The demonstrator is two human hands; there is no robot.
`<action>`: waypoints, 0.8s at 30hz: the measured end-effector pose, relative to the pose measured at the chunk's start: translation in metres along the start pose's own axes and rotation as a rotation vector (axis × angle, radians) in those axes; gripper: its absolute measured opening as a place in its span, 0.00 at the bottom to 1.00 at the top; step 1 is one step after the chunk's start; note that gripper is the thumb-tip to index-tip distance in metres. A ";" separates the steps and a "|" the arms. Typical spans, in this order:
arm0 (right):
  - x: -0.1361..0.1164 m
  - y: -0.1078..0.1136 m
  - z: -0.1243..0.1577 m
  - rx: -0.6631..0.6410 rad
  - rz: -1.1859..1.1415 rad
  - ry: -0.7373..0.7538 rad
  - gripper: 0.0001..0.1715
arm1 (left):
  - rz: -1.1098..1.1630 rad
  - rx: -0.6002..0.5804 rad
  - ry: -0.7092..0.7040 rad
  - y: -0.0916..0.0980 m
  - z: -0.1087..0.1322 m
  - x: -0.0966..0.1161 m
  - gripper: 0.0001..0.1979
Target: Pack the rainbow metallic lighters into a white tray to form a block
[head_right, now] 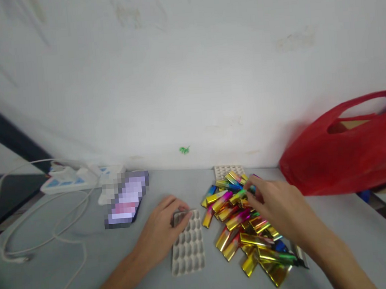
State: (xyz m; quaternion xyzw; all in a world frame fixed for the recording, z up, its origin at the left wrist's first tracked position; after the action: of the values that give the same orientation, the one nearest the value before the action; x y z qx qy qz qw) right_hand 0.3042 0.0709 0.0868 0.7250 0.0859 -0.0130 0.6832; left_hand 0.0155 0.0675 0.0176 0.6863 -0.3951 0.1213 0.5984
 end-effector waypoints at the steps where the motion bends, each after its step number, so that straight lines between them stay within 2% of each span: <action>1: -0.013 0.002 -0.001 0.006 -0.026 0.042 0.12 | 0.002 0.000 -0.007 0.000 0.000 0.001 0.04; 6: -0.088 -0.001 -0.011 0.031 -0.086 0.294 0.09 | 0.018 -0.031 -0.018 -0.001 -0.001 0.001 0.04; 10: -0.123 -0.019 -0.026 -0.013 -0.086 0.459 0.15 | 0.016 -0.042 -0.017 -0.001 0.000 0.001 0.04; 12: -0.130 -0.030 -0.031 -0.073 -0.008 0.495 0.14 | 0.010 -0.049 -0.004 -0.001 0.000 0.000 0.04; 15: -0.132 -0.044 -0.035 -0.153 0.115 0.461 0.14 | 0.012 -0.049 0.008 0.000 0.000 -0.001 0.04; 19: -0.132 -0.049 -0.039 -0.153 0.196 0.400 0.11 | 0.028 -0.056 0.036 0.000 -0.001 -0.001 0.04; 24: -0.134 -0.054 -0.046 -0.148 0.150 0.407 0.09 | 0.071 -0.068 0.098 0.000 -0.001 -0.006 0.03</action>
State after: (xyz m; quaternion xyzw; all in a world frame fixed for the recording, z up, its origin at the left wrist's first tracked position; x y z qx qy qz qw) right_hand 0.1595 0.1051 0.0545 0.6650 0.1686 0.1910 0.7021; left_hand 0.0114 0.0708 0.0138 0.6444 -0.3931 0.1624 0.6355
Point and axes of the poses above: each hand's wrist, its own z-axis away from the middle knuckle, its own y-axis out of the back of the hand, x = y × z, the point moved 7 cm from there along -z, towards the middle knuckle, and after that the axes turned 3 degrees about -y, right-handed, at the moved point
